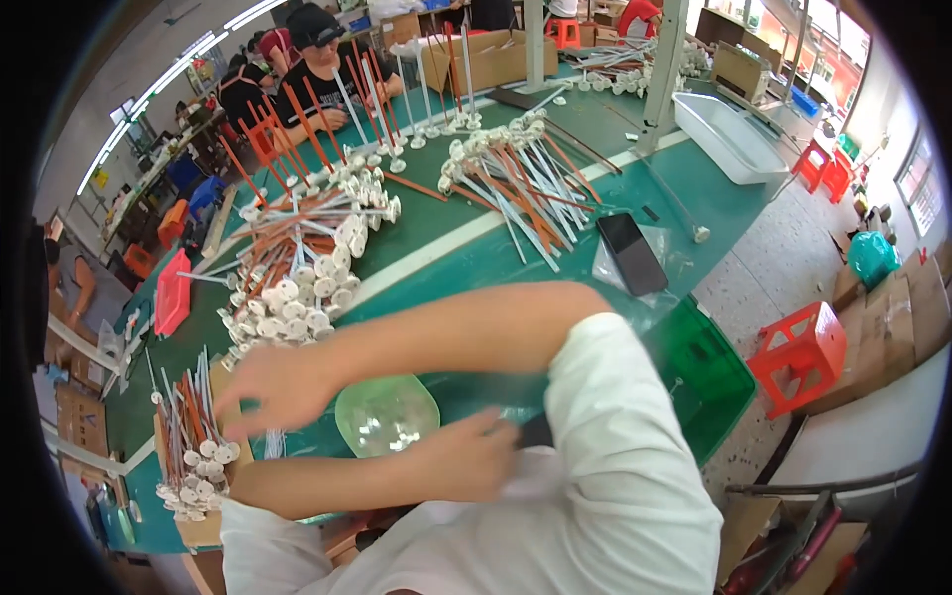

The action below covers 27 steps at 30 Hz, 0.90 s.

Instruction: Assembling LED light components onto plastic bases at an industrial workstation.

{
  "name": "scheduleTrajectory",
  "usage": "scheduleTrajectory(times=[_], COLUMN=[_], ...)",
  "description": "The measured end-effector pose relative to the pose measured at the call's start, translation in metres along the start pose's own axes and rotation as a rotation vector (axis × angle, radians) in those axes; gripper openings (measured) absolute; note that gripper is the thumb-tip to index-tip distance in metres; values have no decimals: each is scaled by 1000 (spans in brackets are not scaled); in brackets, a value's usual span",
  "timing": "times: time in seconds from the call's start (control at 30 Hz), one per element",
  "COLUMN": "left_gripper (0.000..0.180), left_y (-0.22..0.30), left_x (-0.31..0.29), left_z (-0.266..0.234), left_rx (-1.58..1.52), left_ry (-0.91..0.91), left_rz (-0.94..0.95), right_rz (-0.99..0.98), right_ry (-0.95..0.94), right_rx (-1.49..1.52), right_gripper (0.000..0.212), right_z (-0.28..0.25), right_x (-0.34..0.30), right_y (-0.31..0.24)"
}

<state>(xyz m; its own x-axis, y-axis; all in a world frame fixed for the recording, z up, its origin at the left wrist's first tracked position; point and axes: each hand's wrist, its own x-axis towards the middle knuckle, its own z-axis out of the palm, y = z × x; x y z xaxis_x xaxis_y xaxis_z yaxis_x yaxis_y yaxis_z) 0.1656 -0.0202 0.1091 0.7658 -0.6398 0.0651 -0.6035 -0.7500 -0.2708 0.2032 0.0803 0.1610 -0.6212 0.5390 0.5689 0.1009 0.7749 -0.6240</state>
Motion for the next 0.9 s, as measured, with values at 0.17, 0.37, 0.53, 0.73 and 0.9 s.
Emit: scheduleTrajectory(times=[0.17,0.37,0.53,0.73,0.9], left_gripper=[23,19,12,57,71], left_y=[65,83,107,124,111], left_x=[80,4,-144,-254,-266], left_z=[24,12,-5,27,53], left_rx=[-148,-322,-48,310,160], left_ry=[111,343,610,546,576], left_rz=[-282,-462,-903,-1752,-1861], right_rz=[114,234,463,930,980], right_ry=[-294,-325,162,1101,1105], right_rx=[334,435,-312,-605,-797], right_gripper=[67,58,28,20,19], right_z=[82,74,42,13,25], right_x=[-19,-55,-106,-276,-308], right_y=[-3,-27,-40,-13,-8])
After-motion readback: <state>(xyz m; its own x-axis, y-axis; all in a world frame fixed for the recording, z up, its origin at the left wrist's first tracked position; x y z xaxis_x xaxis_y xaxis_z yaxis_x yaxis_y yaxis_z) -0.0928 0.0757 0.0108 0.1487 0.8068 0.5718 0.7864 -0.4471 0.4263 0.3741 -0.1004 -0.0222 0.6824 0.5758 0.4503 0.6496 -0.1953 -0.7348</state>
